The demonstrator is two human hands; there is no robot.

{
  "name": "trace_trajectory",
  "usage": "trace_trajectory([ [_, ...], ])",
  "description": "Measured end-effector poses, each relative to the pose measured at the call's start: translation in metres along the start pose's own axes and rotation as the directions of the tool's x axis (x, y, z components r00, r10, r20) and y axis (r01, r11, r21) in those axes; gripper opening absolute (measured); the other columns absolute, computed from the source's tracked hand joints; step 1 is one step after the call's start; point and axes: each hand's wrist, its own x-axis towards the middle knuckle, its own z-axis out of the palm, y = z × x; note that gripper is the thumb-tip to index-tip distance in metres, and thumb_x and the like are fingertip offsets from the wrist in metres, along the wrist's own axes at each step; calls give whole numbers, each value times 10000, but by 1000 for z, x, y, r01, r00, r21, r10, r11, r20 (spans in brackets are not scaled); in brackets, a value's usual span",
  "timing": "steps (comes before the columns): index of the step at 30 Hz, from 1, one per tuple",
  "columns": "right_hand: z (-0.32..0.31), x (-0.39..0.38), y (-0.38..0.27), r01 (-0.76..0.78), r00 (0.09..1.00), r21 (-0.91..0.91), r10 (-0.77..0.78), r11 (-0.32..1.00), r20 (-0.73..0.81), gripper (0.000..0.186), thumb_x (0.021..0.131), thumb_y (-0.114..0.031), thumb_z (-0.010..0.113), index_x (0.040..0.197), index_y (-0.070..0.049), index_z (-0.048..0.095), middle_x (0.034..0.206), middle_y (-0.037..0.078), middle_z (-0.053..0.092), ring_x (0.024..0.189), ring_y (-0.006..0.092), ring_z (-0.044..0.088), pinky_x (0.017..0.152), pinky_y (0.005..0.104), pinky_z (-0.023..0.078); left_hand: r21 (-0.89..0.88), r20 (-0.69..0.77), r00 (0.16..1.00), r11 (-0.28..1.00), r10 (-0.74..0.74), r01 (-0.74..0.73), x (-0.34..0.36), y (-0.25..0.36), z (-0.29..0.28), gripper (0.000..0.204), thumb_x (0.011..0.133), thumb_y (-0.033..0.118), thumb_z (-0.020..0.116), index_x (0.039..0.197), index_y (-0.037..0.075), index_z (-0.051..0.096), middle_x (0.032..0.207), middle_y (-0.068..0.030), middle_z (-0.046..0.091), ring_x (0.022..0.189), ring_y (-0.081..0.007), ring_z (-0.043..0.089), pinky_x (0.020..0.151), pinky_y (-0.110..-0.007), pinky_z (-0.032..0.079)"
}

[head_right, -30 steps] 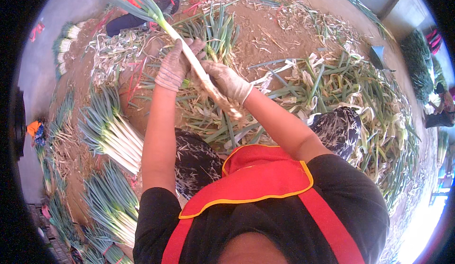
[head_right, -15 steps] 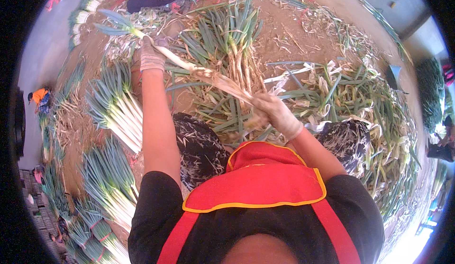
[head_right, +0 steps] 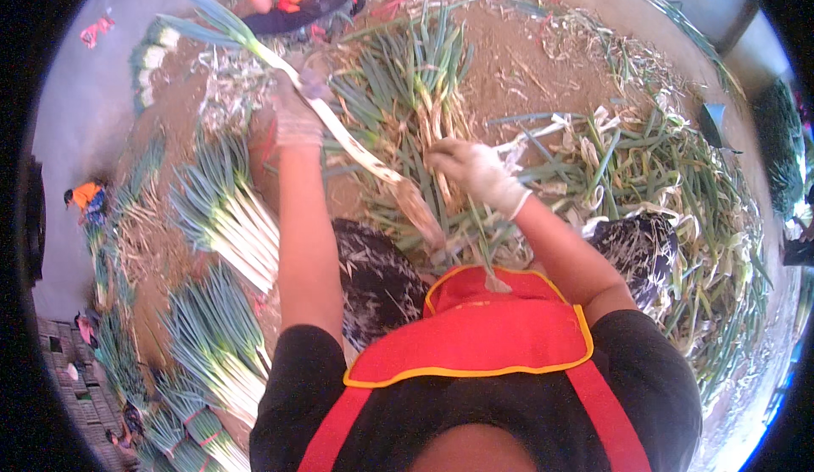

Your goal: The person peels and cleans leeks by hand, removing outer layers and debris before placing them into organized piles.

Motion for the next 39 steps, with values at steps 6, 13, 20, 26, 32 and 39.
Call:
trace_trajectory([
  [6, 51, 45, 13, -61, 983, 264, 13, 963, 183, 524, 830, -238, 660, 1271, -6, 498, 897, 103, 629, 812, 162, 579, 746, 303, 476, 18, -59, 996, 997, -71, 72, -14, -33, 38, 444, 817, 441, 689, 1076, 94, 592, 807, -28, 592, 713, -201, 570, 636, -355, 494],
  [13, 68, 34, 53, -121, 974, 158, 87, 980, 208, 345, 833, -295, 662, 976, 18, 634, 864, 141, 672, 769, 196, 630, 715, 330, 497, -6, 54, 997, 998, -58, 59, 2, -16, -17, 407, 869, 297, 657, 1170, 56, 527, 1084, -97, 628, 1068, -269, 588, 992, -469, 448],
  [20, 16, 138, -56, 227, 951, 306, -142, 925, -276, 297, 757, -204, 740, 909, 14, 607, 814, 60, 614, 746, 115, 548, 690, 275, 478, 53, 106, 994, 998, -41, 35, -15, -47, 34, 428, 892, 261, 634, 1227, 46, 478, 1172, -131, 576, 1113, -277, 551, 1001, -444, 444],
  [26, 10, 154, -50, 220, 972, 83, -211, 972, -107, 315, 747, -201, 743, 919, 28, 612, 790, 52, 606, 744, 114, 544, 690, 271, 476, 218, -25, 999, 976, 36, -30, -15, -58, 38, 328, 935, 267, 569, 1162, 33, 522, 1095, -123, 602, 1029, -270, 573, 935, -428, 471],
  [32, -22, 94, -80, 193, 979, 662, -97, 724, -179, 292, 797, -162, 710, 1008, 6, 595, 898, 84, 638, 813, 173, 626, 767, 295, 520, 69, -75, 997, 998, 16, -10, 2, -8, -34, 235, 903, 261, 616, 1039, 83, 547, 966, -49, 589, 864, -203, 573, 778, -362, 510],
  [39, -103, 75, 33, -263, 938, 41, 266, 964, -224, 299, 851, -200, 659, 1046, 7, 564, 918, 147, 647, 843, 194, 664, 752, 322, 549, 74, 13, 1000, 997, 27, -28, -6, -4, -8, 307, 873, 290, 656, 1074, 96, 530, 947, -7, 549, 830, -163, 537, 748, -333, 493],
])
